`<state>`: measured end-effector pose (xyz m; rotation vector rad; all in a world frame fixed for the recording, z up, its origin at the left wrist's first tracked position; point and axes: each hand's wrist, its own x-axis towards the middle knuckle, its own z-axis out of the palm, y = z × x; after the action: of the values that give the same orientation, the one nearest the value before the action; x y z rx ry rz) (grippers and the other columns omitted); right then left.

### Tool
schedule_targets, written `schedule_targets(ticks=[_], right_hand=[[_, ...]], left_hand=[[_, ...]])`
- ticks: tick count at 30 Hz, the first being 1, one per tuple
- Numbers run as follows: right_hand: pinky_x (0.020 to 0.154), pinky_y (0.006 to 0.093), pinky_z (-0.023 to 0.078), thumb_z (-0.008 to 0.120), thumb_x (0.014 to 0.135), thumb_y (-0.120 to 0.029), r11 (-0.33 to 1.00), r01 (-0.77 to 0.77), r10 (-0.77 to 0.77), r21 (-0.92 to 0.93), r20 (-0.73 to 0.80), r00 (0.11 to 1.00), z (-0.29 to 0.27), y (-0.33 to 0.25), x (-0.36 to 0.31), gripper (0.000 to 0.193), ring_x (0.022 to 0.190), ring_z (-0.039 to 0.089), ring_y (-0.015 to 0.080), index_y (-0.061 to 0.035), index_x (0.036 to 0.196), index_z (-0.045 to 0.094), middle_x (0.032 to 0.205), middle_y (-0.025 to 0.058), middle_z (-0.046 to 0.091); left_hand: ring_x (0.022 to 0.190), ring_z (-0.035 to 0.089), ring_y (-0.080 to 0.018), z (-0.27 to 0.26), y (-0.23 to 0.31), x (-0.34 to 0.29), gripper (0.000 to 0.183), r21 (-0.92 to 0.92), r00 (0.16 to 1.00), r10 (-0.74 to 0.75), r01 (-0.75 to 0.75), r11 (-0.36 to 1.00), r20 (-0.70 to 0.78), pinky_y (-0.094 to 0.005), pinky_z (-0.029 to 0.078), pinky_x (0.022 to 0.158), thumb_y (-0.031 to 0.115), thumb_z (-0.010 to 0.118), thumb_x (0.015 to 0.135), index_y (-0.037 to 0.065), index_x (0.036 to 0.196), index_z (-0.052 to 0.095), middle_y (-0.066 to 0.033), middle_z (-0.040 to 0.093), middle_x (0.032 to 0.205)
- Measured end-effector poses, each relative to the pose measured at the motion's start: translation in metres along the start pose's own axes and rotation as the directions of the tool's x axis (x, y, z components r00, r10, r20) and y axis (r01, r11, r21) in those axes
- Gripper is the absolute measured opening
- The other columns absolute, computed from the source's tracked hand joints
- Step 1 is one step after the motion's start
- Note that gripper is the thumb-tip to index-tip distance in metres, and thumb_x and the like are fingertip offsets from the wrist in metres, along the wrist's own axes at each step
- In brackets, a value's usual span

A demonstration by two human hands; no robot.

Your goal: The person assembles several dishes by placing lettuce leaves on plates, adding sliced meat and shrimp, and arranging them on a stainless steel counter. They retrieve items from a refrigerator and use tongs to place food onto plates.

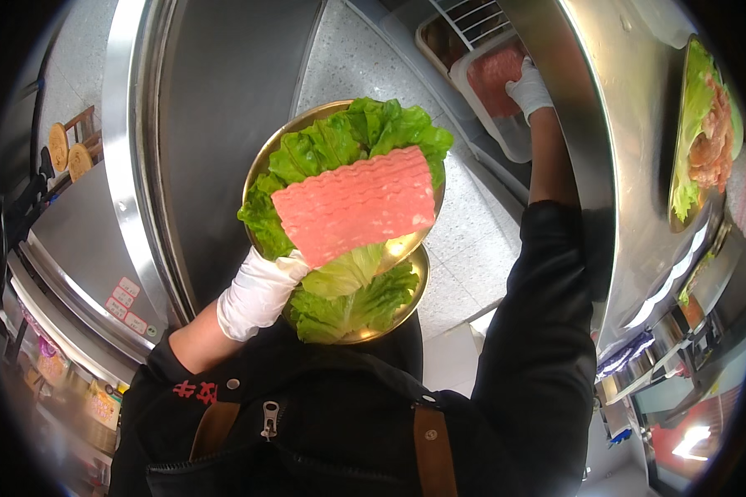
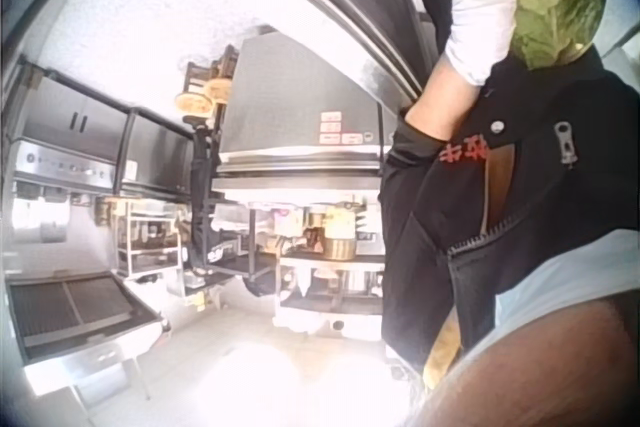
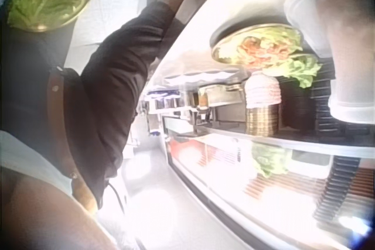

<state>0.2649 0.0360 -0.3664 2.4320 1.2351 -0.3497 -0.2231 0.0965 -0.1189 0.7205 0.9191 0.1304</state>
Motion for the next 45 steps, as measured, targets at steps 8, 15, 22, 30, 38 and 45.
schedule_targets(ticks=[8, 15, 22, 30, 38, 45], right_hand=[[0.114, 0.0425, 0.035, 0.07, 0.081, -0.022, 1.0, -0.016, 0.018, 0.021, -0.102, 0.995, 0.006, 0.001, 0.011, 0.066, 0.131, 0.049, 0.0389, -0.0017, 0.139, 0.049, 0.138, 0.0257, 0.053], [0.11, 0.042, 0.039, 0.068, 0.083, -0.015, 0.988, 0.006, 0.052, 0.153, -0.375, 0.926, 0.002, 0.009, -0.012, 0.058, 0.127, 0.052, 0.0374, -0.0023, 0.137, 0.052, 0.137, 0.0247, 0.055], [0.1, 0.0333, 0.047, 0.061, 0.09, -0.002, 0.271, 0.13, 0.2, 0.954, -0.188, 0.961, -0.107, -0.062, -0.239, 0.042, 0.115, 0.062, 0.0246, -0.0006, 0.131, 0.056, 0.131, 0.0173, 0.061], [0.101, 0.0307, 0.046, 0.067, 0.09, -0.004, -0.515, 0.039, 0.12, 0.856, 0.027, 0.992, -0.296, -0.091, -0.417, 0.047, 0.111, 0.06, 0.0148, 0.0028, 0.135, 0.052, 0.123, 0.0099, 0.064], [0.068, 0.0218, 0.051, 0.063, 0.096, -0.015, -0.255, 0.104, 0.025, 0.961, -0.101, 0.995, -0.312, -0.054, -0.443, 0.039, 0.078, 0.059, 0.0054, 0.0029, 0.129, 0.057, 0.098, 0.0025, 0.065], [0.067, 0.0217, 0.052, 0.063, 0.094, -0.01, -0.303, 0.075, 0.063, 0.95, -0.059, 0.996, -0.293, -0.065, -0.431, 0.037, 0.078, 0.06, 0.0059, 0.0028, 0.128, 0.057, 0.099, 0.0035, 0.067]], left_hand=[[0.101, 0.059, -0.01, 0.002, -0.003, 0.003, 0.031, -0.027, 0.999, -0.051, 0.05, 0.998, -0.019, -0.0286, 0.047, 0.09, 0.004, 0.063, 0.093, 0.004, 0.124, 0.062, 0.0001, 0.066, 0.112], [0.106, 0.059, -0.0105, 0.0, -0.007, 0.01, 0.033, -0.046, 0.999, -0.014, 0.015, 0.999, 0.029, -0.0288, 0.047, 0.093, 0.001, 0.059, 0.094, 0.003, 0.127, 0.06, -0.0017, 0.065, 0.119], [0.106, 0.062, -0.0162, 0.002, -0.001, 0.029, 0.037, -0.242, 0.993, 0.03, -0.057, 0.969, -0.114, -0.0328, 0.051, 0.093, 0.011, 0.062, 0.095, 0.002, 0.131, 0.056, -0.0059, 0.064, 0.12], [0.114, 0.062, -0.0263, 0.072, 0.045, -0.009, 0.046, -0.392, 0.965, 0.262, -0.245, 0.887, -0.009, -0.0416, 0.053, 0.096, 0.013, 0.057, 0.096, 0.002, 0.139, 0.046, -0.0123, 0.059, 0.129], [0.109, 0.064, -0.026, 0.155, 0.072, -0.064, 0.042, -0.428, 0.895, 0.44, -0.373, 0.823, 0.066, -0.0413, 0.054, 0.094, 0.017, 0.055, 0.098, 0.001, 0.136, 0.048, -0.0131, 0.061, 0.126], [0.107, 0.065, -0.0247, 0.146, 0.056, -0.064, 0.04, -0.397, 0.862, 0.505, -0.48, 0.782, -0.046, -0.04, 0.054, 0.092, 0.017, 0.054, 0.097, 0.001, 0.133, 0.05, -0.0122, 0.062, 0.123]])
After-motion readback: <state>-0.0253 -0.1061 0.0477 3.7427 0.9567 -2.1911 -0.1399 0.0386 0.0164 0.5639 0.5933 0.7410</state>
